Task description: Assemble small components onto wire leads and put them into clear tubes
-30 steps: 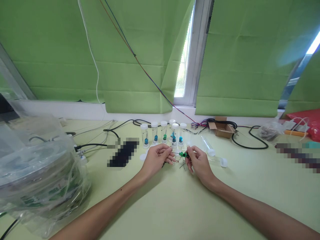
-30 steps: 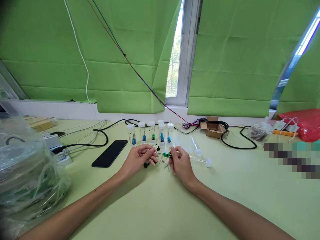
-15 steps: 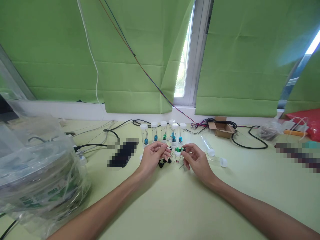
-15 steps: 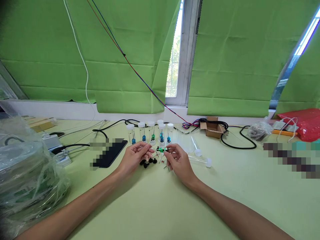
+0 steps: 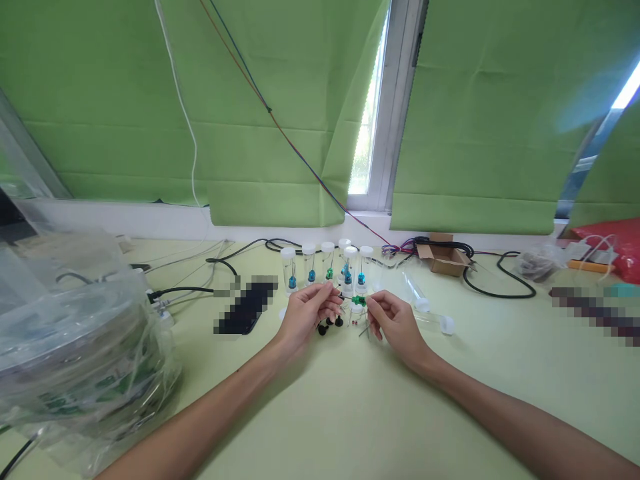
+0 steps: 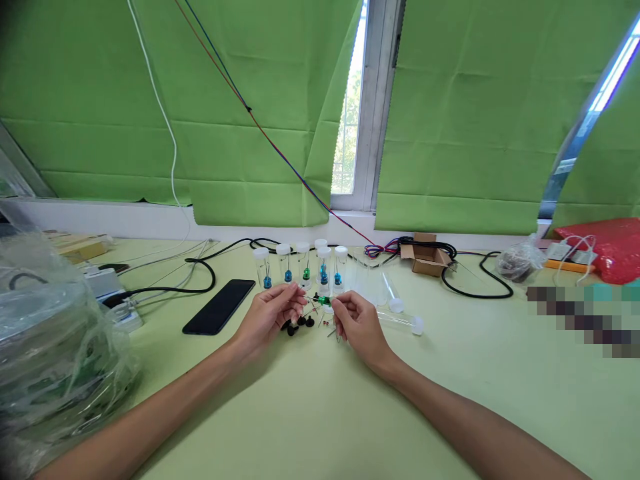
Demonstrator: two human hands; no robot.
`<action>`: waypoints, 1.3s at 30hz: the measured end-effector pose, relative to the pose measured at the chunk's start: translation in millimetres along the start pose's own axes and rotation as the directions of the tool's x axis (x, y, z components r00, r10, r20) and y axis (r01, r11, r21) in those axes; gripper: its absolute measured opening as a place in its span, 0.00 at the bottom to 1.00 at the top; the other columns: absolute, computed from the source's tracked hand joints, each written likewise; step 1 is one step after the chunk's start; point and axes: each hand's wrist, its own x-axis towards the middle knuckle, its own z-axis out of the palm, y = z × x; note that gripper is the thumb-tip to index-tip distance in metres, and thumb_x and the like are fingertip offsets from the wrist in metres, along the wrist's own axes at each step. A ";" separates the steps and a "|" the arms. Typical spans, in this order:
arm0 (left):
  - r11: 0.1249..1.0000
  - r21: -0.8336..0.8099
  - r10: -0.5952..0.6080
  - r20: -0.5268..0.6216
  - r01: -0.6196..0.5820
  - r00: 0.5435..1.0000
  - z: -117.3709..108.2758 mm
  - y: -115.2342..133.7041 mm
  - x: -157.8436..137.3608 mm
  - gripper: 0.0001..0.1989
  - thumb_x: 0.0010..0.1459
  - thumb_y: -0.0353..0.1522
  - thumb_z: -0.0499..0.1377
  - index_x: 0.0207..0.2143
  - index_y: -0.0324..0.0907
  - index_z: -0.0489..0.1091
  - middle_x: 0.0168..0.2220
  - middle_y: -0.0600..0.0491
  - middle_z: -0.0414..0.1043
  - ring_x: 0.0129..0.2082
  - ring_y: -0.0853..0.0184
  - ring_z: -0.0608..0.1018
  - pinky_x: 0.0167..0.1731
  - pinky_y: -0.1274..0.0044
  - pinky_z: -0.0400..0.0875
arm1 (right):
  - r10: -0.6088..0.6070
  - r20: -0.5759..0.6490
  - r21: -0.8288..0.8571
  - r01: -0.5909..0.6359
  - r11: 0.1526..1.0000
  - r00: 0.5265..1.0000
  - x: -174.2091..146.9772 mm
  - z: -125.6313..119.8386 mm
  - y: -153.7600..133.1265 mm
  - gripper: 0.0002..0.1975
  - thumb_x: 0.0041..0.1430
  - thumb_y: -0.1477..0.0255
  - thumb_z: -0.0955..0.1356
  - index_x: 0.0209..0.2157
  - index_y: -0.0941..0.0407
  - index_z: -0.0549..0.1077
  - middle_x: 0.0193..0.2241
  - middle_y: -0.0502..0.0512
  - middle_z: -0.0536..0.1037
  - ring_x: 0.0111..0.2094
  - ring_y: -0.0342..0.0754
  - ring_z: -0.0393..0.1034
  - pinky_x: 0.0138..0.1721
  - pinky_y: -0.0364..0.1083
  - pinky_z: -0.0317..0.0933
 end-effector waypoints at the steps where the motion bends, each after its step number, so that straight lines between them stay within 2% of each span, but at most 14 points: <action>1: 1.000 -0.001 -0.002 0.001 0.002 1.000 0.0 0.1 0.1 0.15 0.52 0.40 0.65 0.30 0.34 0.74 0.26 0.50 0.73 0.23 0.73 0.74 0.22 0.82 0.68 | 0.010 -0.001 -0.001 -0.010 1.000 1.000 0.2 -0.1 0.2 0.17 0.59 0.56 0.67 0.29 0.56 0.68 0.19 0.46 0.68 0.16 0.40 0.61 0.16 0.40 0.55; 8: 1.000 0.026 0.004 0.040 -0.005 0.999 -0.2 0.3 1.2 0.14 0.49 0.38 0.67 0.30 0.35 0.75 0.28 0.49 0.75 0.24 0.71 0.75 0.25 0.80 0.70 | 0.065 -0.002 0.032 -0.065 0.997 0.998 2.2 -0.2 -1.2 0.21 0.59 0.53 0.65 0.23 0.55 0.63 0.14 0.42 0.60 0.12 0.39 0.57 0.14 0.40 0.52; 15: 0.972 0.196 0.102 0.141 -0.128 0.985 -0.1 -0.4 -0.6 0.16 0.52 0.41 0.64 0.35 0.37 0.74 0.32 0.46 0.77 0.28 0.66 0.78 0.27 0.76 0.74 | 0.157 -0.025 0.131 -0.152 0.980 0.987 3.8 -1.0 0.9 0.25 0.59 0.51 0.64 0.19 0.55 0.62 0.12 0.41 0.54 0.11 0.39 0.55 0.13 0.40 0.48; 20: 0.939 0.273 0.157 0.209 -0.212 0.965 2.4 -1.4 -3.5 0.14 0.55 0.42 0.61 0.33 0.39 0.73 0.32 0.47 0.78 0.30 0.62 0.80 0.27 0.75 0.75 | 0.186 -0.035 0.211 -0.175 0.962 0.982 5.3 -0.9 4.0 0.28 0.59 0.52 0.64 0.14 0.55 0.59 0.09 0.42 0.55 0.09 0.39 0.54 0.13 0.41 0.46; 23: 0.888 0.366 0.207 0.221 -0.277 0.953 2.2 -2.5 -5.9 0.14 0.57 0.42 0.59 0.32 0.40 0.75 0.30 0.48 0.77 0.31 0.62 0.79 0.25 0.76 0.74 | 0.207 -0.030 0.240 -0.193 0.951 0.978 5.5 -0.4 4.4 0.29 0.59 0.52 0.64 0.11 0.55 0.59 0.08 0.44 0.56 0.09 0.39 0.54 0.12 0.41 0.45; 27: 0.789 0.510 0.270 0.214 -0.342 0.939 0.4 -3.3 -7.7 0.14 0.57 0.41 0.58 0.30 0.42 0.77 0.28 0.50 0.75 0.25 0.67 0.74 0.22 0.79 0.70 | 0.227 -0.030 0.279 -0.210 0.937 0.973 5.1 0.2 3.0 0.31 0.58 0.52 0.65 0.09 0.54 0.56 0.07 0.44 0.54 0.10 0.41 0.55 0.12 0.42 0.45; 30: 0.737 0.561 0.320 0.201 -0.377 0.926 -0.4 -2.7 -7.7 0.12 0.56 0.41 0.60 0.29 0.43 0.78 0.27 0.51 0.75 0.22 0.69 0.70 0.21 0.80 0.66 | 0.207 -0.055 0.273 -0.184 0.944 0.977 5.2 -0.1 1.8 0.31 0.56 0.52 0.66 0.09 0.54 0.55 0.09 0.47 0.59 0.12 0.41 0.57 0.15 0.42 0.49; 33: 0.731 0.556 0.326 0.226 -0.397 0.918 0.4 -0.7 -8.1 0.12 0.56 0.40 0.59 0.27 0.43 0.78 0.25 0.52 0.73 0.20 0.71 0.68 0.21 0.79 0.63 | 0.186 -0.066 0.234 -0.166 0.958 0.980 5.1 -1.0 0.7 0.30 0.55 0.52 0.67 0.10 0.55 0.56 0.12 0.49 0.65 0.13 0.40 0.57 0.16 0.42 0.51; 36: 0.752 0.532 0.296 0.254 -0.389 0.921 2.0 1.4 -8.9 0.13 0.57 0.40 0.58 0.26 0.43 0.77 0.22 0.54 0.70 0.17 0.72 0.65 0.21 0.78 0.62 | 0.197 -0.067 0.204 -0.180 0.962 0.978 4.5 -2.4 0.5 0.28 0.54 0.51 0.68 0.13 0.55 0.59 0.11 0.48 0.65 0.11 0.38 0.54 0.13 0.41 0.48; 39: 0.786 0.497 0.261 0.271 -0.367 0.926 2.8 1.9 -8.5 0.12 0.58 0.39 0.58 0.26 0.42 0.76 0.22 0.54 0.70 0.17 0.71 0.67 0.21 0.78 0.64 | 0.200 -0.091 0.177 -0.182 0.967 0.976 4.0 -3.5 1.2 0.26 0.54 0.51 0.68 0.15 0.56 0.61 0.11 0.47 0.65 0.09 0.38 0.55 0.10 0.40 0.45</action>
